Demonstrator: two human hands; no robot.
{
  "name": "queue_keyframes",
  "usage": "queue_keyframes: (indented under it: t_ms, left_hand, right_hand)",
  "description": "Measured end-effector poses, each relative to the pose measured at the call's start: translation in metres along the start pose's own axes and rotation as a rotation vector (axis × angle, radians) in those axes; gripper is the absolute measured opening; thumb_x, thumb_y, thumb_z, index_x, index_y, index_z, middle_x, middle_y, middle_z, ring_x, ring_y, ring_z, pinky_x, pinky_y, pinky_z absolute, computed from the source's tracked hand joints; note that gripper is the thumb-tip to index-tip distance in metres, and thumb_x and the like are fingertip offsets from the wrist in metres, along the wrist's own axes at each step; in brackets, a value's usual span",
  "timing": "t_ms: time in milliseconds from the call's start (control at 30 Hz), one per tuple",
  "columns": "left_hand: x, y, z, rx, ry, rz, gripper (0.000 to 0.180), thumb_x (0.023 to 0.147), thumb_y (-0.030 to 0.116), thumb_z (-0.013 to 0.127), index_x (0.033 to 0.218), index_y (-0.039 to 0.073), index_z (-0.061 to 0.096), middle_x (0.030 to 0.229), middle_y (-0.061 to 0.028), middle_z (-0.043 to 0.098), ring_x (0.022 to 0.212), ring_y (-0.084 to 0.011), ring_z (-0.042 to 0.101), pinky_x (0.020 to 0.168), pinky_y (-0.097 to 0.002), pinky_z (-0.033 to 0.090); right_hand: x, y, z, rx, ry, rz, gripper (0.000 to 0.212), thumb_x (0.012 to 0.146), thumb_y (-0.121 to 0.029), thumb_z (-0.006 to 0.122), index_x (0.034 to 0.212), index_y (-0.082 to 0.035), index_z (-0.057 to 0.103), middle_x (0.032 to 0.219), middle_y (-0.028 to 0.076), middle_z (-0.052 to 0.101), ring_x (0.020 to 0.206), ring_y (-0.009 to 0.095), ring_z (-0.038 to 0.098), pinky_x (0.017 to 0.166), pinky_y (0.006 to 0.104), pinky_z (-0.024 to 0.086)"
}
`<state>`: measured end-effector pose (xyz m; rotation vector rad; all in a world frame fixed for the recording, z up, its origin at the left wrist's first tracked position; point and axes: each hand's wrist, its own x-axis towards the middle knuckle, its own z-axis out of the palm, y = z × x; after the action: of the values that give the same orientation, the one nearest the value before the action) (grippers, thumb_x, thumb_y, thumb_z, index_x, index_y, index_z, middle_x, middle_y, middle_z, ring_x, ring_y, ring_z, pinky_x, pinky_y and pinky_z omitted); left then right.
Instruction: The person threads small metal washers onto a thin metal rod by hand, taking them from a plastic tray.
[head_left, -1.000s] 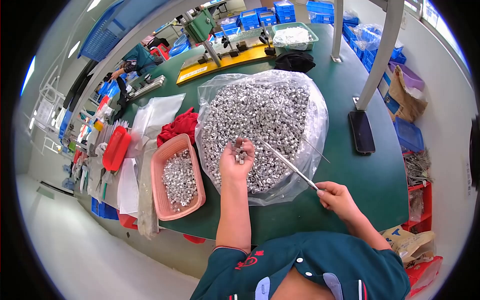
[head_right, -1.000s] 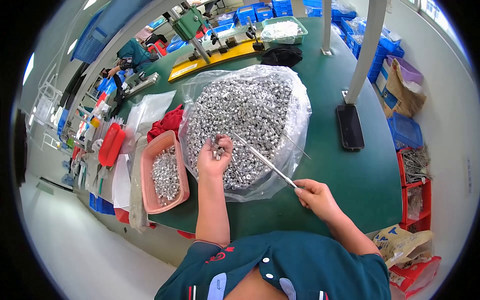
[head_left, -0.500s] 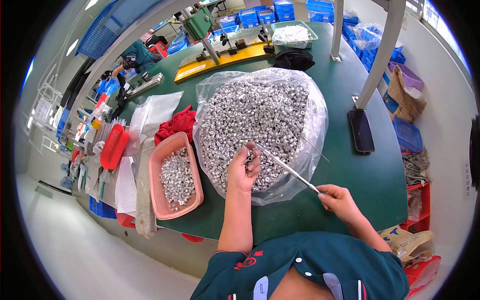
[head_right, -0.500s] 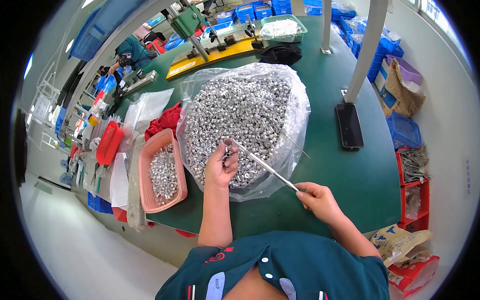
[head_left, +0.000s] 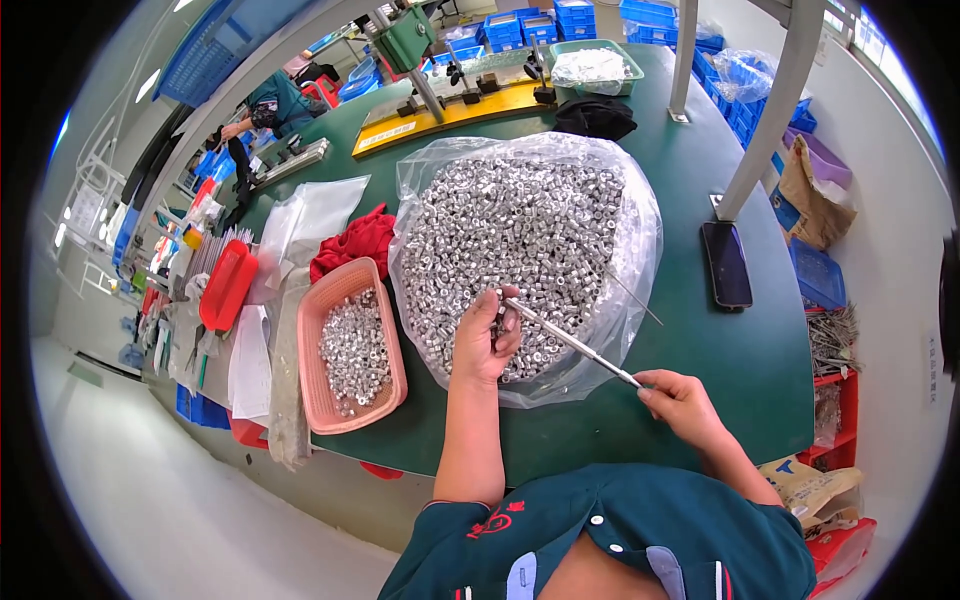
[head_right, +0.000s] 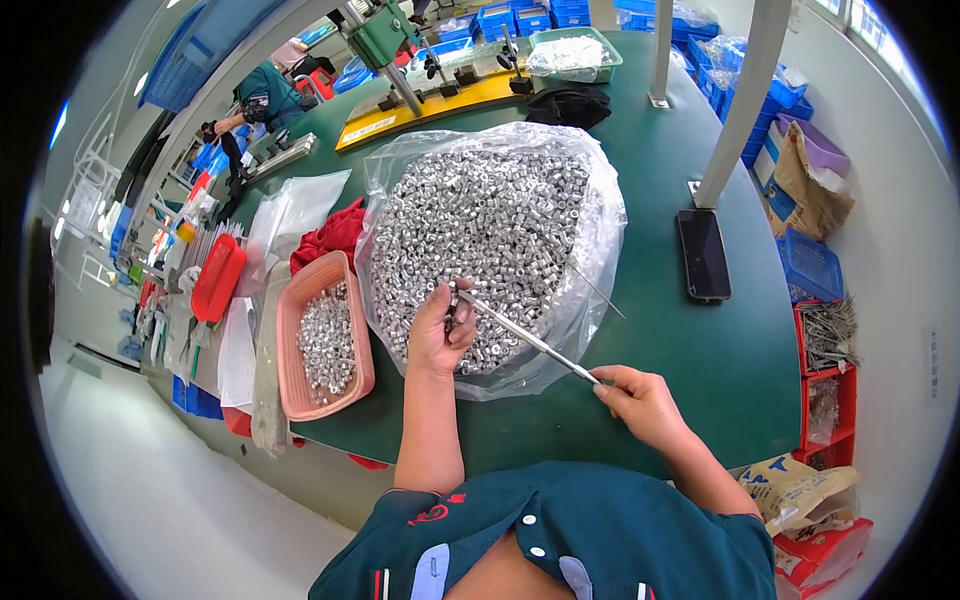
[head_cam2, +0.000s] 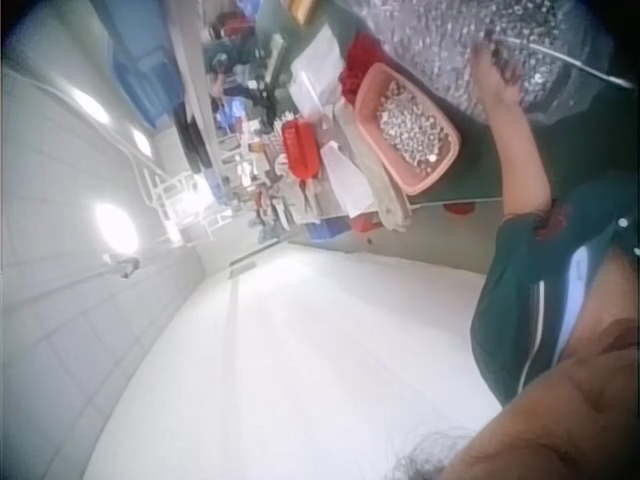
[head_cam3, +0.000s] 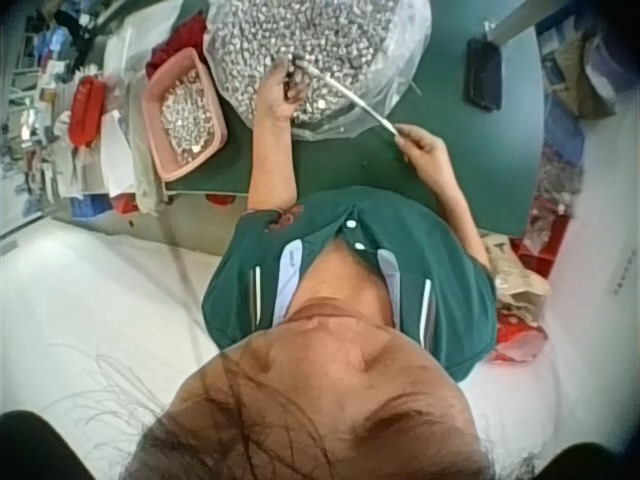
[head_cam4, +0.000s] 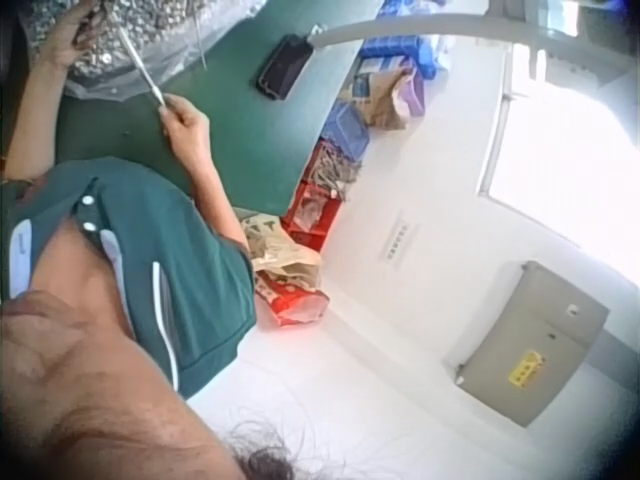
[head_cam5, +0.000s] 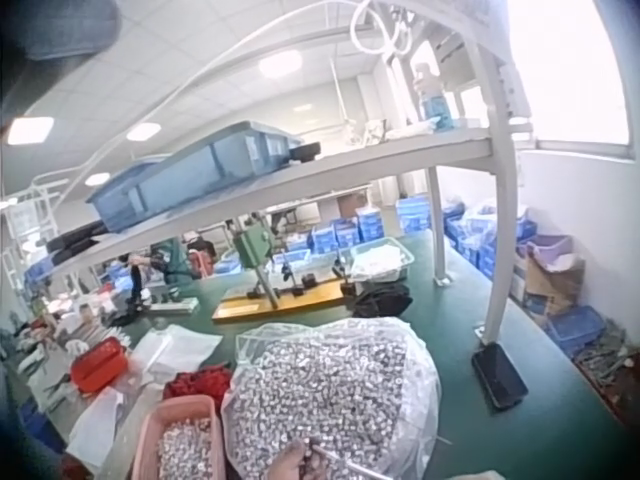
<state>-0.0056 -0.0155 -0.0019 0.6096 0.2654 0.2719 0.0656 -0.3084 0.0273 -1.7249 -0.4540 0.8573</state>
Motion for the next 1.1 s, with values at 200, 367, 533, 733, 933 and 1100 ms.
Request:
queue_keyframes:
  t_ms: [200, 367, 533, 733, 933, 1100]
  left_hand:
    - [-0.001, -0.002, 0.003, -0.004, 0.0, 0.008, 0.029, 0.089, 0.024, 0.057, 0.106, 0.001, 0.057, 0.061, -0.0045, 0.05, 0.04, -0.0085, 0.035, 0.035, -0.02, 0.023]
    - [0.0, -0.001, 0.002, -0.033, -0.027, 0.001, 0.031, 0.089, 0.024, 0.057, 0.109, 0.001, 0.056, 0.061, -0.004, 0.05, 0.04, -0.0082, 0.035, 0.035, -0.0199, 0.023]
    - [0.0, -0.001, 0.003, -0.087, -0.028, -0.034, 0.032, 0.09, 0.026, 0.055, 0.11, 0.001, 0.056, 0.063, -0.0042, 0.051, 0.042, -0.0081, 0.035, 0.035, -0.0198, 0.023]
    - [0.004, -0.002, -0.013, -0.279, -0.149, -0.147, 0.033, 0.09, 0.029, 0.055, 0.107, 0.001, 0.056, 0.063, -0.0043, 0.051, 0.042, -0.0073, 0.035, 0.035, -0.0197, 0.023]
    - [-0.002, -0.013, 0.022, 0.081, 0.002, -0.127, 0.032, 0.09, 0.027, 0.054, 0.109, 0.002, 0.057, 0.061, -0.0022, 0.048, 0.041, -0.0062, 0.033, 0.036, -0.0186, 0.023]
    - [0.0, -0.008, 0.011, 0.046, 0.028, -0.054, 0.027, 0.089, 0.029, 0.056, 0.101, 0.005, 0.059, 0.06, -0.0022, 0.047, 0.04, -0.0066, 0.033, 0.036, -0.0186, 0.023]
  right_hand:
    - [0.0, -0.001, 0.004, -0.016, 0.002, -0.017, 0.024, 0.085, -0.011, 0.059, 0.107, -0.003, 0.062, 0.06, -0.002, 0.049, 0.056, 0.005, 0.044, 0.051, 0.0219, 0.037]
    - [-0.001, 0.002, 0.008, -0.003, 0.015, -0.01, 0.024, 0.085, -0.011, 0.059, 0.108, -0.002, 0.062, 0.061, -0.001, 0.05, 0.056, 0.005, 0.045, 0.051, 0.0219, 0.037]
    - [-0.001, 0.001, 0.01, 0.019, 0.013, -0.007, 0.024, 0.085, -0.01, 0.059, 0.107, -0.002, 0.062, 0.061, -0.001, 0.05, 0.056, 0.005, 0.045, 0.052, 0.0219, 0.038]
    - [0.0, 0.004, 0.011, 0.002, 0.022, -0.019, 0.023, 0.085, -0.009, 0.058, 0.107, -0.002, 0.062, 0.061, -0.002, 0.05, 0.056, 0.004, 0.044, 0.052, 0.0219, 0.038]
    - [0.006, 0.001, 0.015, 0.01, 0.083, -0.048, 0.022, 0.085, -0.01, 0.058, 0.105, -0.002, 0.062, 0.062, -0.002, 0.05, 0.056, 0.004, 0.045, 0.052, 0.0222, 0.038]
    - [0.009, 0.002, 0.014, 0.082, 0.07, -0.028, 0.022, 0.085, -0.011, 0.058, 0.105, -0.001, 0.062, 0.062, -0.002, 0.05, 0.056, 0.005, 0.045, 0.052, 0.0222, 0.037]
